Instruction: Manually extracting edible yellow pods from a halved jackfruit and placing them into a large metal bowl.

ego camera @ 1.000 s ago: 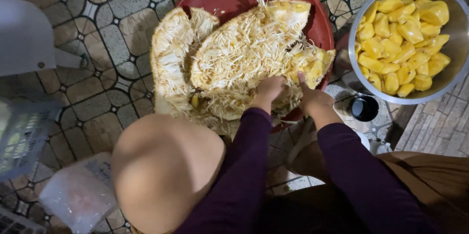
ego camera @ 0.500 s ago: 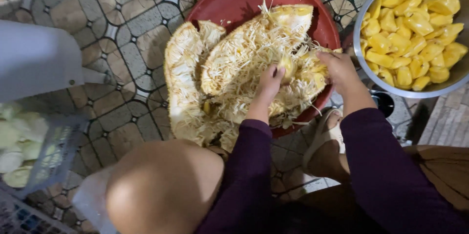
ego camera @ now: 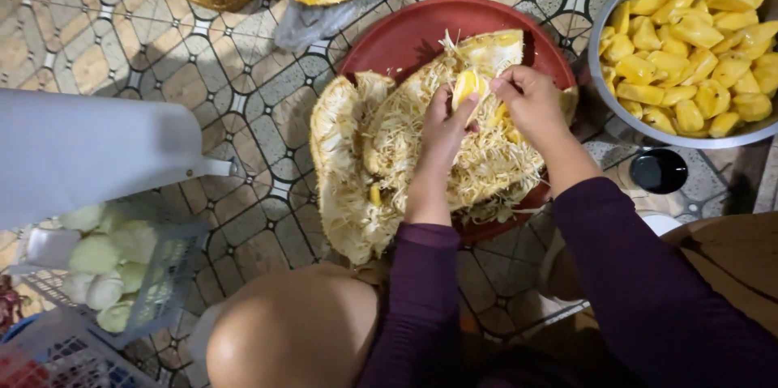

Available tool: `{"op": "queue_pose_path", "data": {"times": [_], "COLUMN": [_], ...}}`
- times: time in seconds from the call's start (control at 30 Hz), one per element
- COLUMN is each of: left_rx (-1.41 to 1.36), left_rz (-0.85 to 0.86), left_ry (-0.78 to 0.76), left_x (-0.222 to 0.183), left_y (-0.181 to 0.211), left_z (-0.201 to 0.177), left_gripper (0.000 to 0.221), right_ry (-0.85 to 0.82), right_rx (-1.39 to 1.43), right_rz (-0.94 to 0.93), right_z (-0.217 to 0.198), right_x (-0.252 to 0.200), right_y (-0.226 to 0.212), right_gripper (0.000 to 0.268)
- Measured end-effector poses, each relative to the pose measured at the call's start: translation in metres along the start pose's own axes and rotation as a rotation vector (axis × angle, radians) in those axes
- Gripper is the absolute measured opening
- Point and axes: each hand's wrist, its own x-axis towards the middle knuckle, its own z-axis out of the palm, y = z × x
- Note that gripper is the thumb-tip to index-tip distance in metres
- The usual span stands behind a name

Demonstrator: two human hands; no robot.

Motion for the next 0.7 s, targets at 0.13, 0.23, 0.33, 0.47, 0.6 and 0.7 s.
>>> {"op": "queue_pose_path", "data": {"times": [0.13,0.23,0.33,0.47,0.6,0.7], "left_rx": [-0.082,-0.366,-0.538,-0.209,-0.104,-0.125], "left_rz": [0.043,0.036,0.102,0.165,0.176,0.151], "left_ry": [-0.021,0.025,0.178,0.121,0.085,0.308], "left_x": [-0.003,-0.010,-0.023,-0.049,-0.037,-0.023], "left_y": [0.000,0.012,0.034,0.074,0.067,0.055], "left_z": [-0.002,-0.005,-0.018,-0.011,-0.020,-0.021], "left_gripper": [0.030,0.018,0.019,0.027,0.034,0.041], "right_ry": [0.054,0.106,-0.040,-0.101,-0.178,-0.201], "right_rx": [0.252,0.673,0.878,0.266,0.276,0.367], "right_rz": [0.047,0.223,0.239,-0.019,-0.155,-0.054], "right_z": [0.025,0.020,0.007,0.007,0.020,0.038], "right_x": [0.004,-0.007,-0.001,-0.016,-0.004,0.002], "right_y": [0.006,-0.042,-0.047,-0.074,-0.074,-0.060], "right_gripper": [0.016,0.020,0.018,0.041,0.039,0.022]}}
